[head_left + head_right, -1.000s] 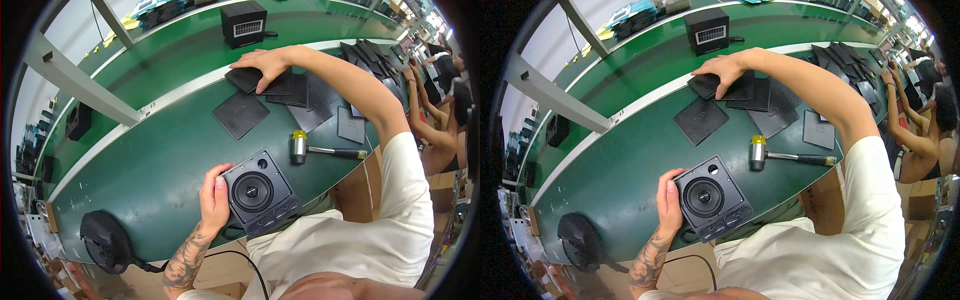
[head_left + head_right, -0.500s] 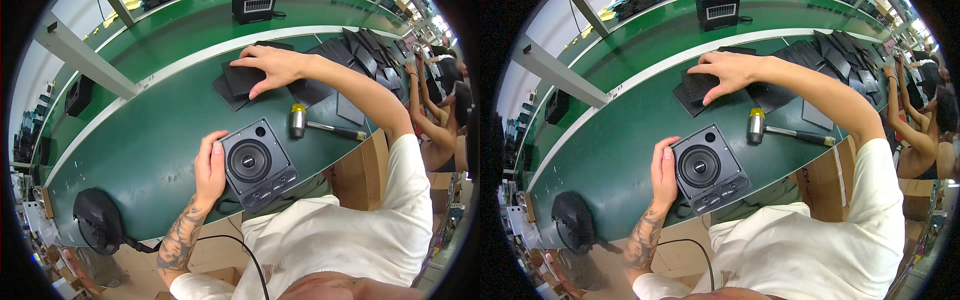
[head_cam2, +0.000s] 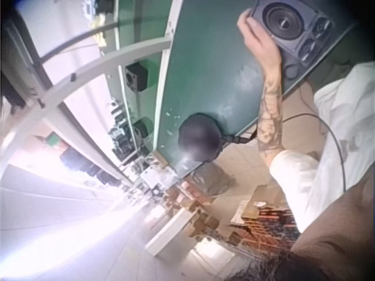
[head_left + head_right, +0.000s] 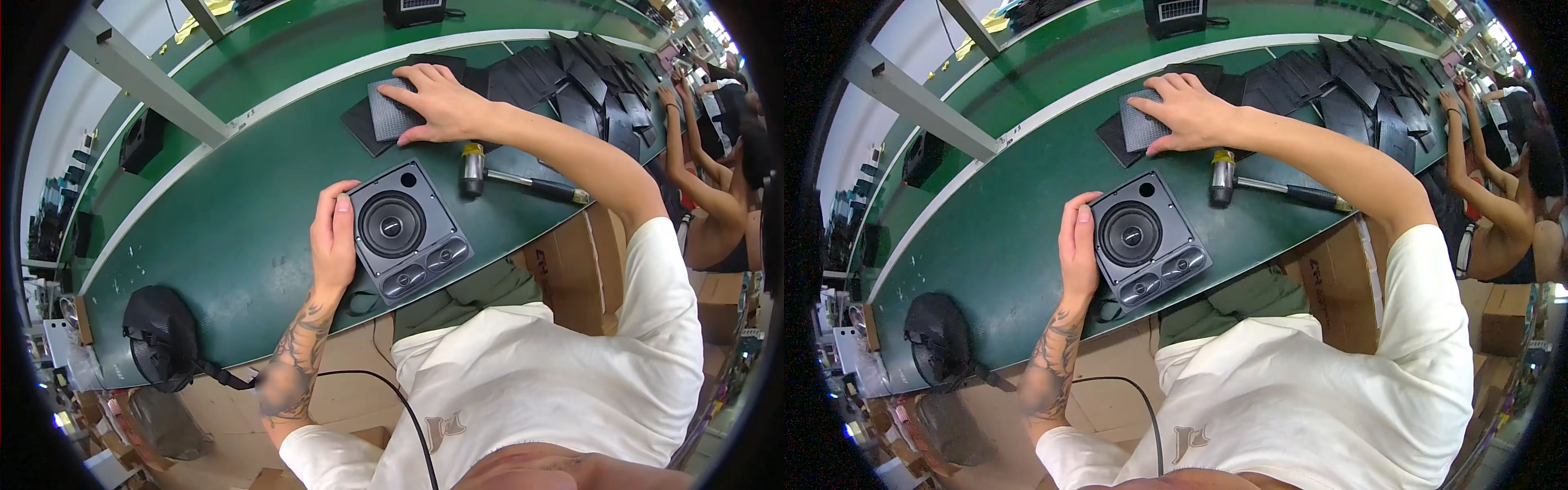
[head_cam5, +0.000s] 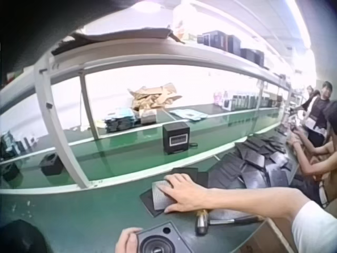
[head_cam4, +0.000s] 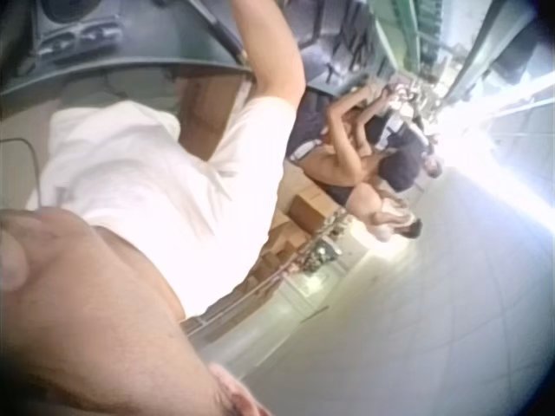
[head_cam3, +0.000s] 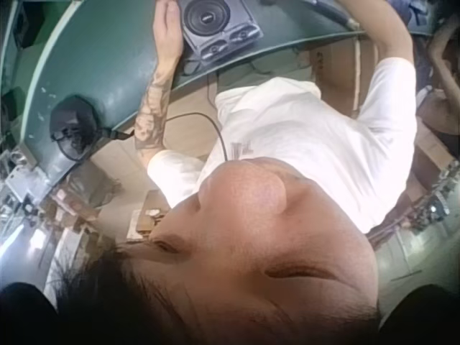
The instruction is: The person repeatedly assembles small black speakers by placing a textured mesh grille onto the speaker face and tapping it into place with a rubber mallet. The person handles multiple speaker units one at a time, tapping the grille edges to secure them before moving to the next unit.
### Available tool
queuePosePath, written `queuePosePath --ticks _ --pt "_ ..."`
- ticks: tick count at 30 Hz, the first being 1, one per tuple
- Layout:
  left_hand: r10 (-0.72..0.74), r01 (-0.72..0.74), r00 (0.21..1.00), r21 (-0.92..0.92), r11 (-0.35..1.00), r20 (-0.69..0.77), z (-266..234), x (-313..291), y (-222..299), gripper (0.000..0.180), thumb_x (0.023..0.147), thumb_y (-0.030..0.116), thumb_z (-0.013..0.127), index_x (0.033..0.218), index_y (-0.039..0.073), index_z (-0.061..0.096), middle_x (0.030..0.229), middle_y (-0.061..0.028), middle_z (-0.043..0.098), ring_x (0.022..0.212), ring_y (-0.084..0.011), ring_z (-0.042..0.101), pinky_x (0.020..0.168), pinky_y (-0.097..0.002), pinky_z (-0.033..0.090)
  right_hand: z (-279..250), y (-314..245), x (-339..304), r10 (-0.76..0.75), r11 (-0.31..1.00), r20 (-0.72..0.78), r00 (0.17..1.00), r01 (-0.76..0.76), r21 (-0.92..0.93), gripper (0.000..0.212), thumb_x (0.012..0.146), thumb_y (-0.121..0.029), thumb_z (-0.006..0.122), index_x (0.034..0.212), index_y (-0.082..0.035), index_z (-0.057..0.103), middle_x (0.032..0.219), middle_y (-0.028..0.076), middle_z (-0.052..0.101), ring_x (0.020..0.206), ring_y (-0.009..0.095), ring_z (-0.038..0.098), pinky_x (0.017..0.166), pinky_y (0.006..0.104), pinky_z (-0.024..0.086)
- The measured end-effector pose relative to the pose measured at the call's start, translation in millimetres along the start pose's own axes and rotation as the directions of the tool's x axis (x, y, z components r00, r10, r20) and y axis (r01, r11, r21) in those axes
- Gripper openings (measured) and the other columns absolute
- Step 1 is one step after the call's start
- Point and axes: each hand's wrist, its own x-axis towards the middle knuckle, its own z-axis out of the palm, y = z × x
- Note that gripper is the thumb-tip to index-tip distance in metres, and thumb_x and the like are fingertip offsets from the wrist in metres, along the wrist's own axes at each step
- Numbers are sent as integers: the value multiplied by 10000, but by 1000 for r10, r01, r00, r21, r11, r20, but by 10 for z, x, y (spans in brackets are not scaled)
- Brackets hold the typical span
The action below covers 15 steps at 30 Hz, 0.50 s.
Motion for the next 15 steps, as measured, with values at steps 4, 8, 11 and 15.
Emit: queuePosePath --ticks 4,8,11,15 --pt "-21 21 1000 -19 1000 -13 -3 -17 -24 311 1096 206 437 1253 6 616 1043 -50 624 921 -109 529 864 -252 436 -34 -27 -48 21 1000 41 999 -20 -22 912 779 -551 817 1481 -58 508 1504 274 447 1368 427 443 1098 557 376" --pt "-10 9 1000 -52 999 -21 -32 -30 -48 307 1095 207 443 1245 8 622 1068 -61 632 951 -119 546 885 -245 435 -61 -66 22 -3 998 -1 1000 3 -56 897 773 -540 823 1469 -61 522 1487 242 489 1358 402 456 1060 536 400" --pt "23 -23 1000 -17 1000 -20 15 -1 -90 291 1090 198 453 1233 20 633 1017 -54 642 910 -108 550 852 -242 442 -201 -56 28 -4 999 -30 1000 5 37 843 788 -496 824 1454 -65 538 1379 151 590 1316 357 486 1024 482 422" --pt "-33 33 999 19 999 -22 -23 -22 -86 291 1090 207 462 1237 30 640 854 -2 583 782 -74 493 743 -230 426 -220 -37 175 149 945 -74 986 -120 303 571 868 -269 795 1399 -168 611 1143 172 661 996 398 659 876 461 539"
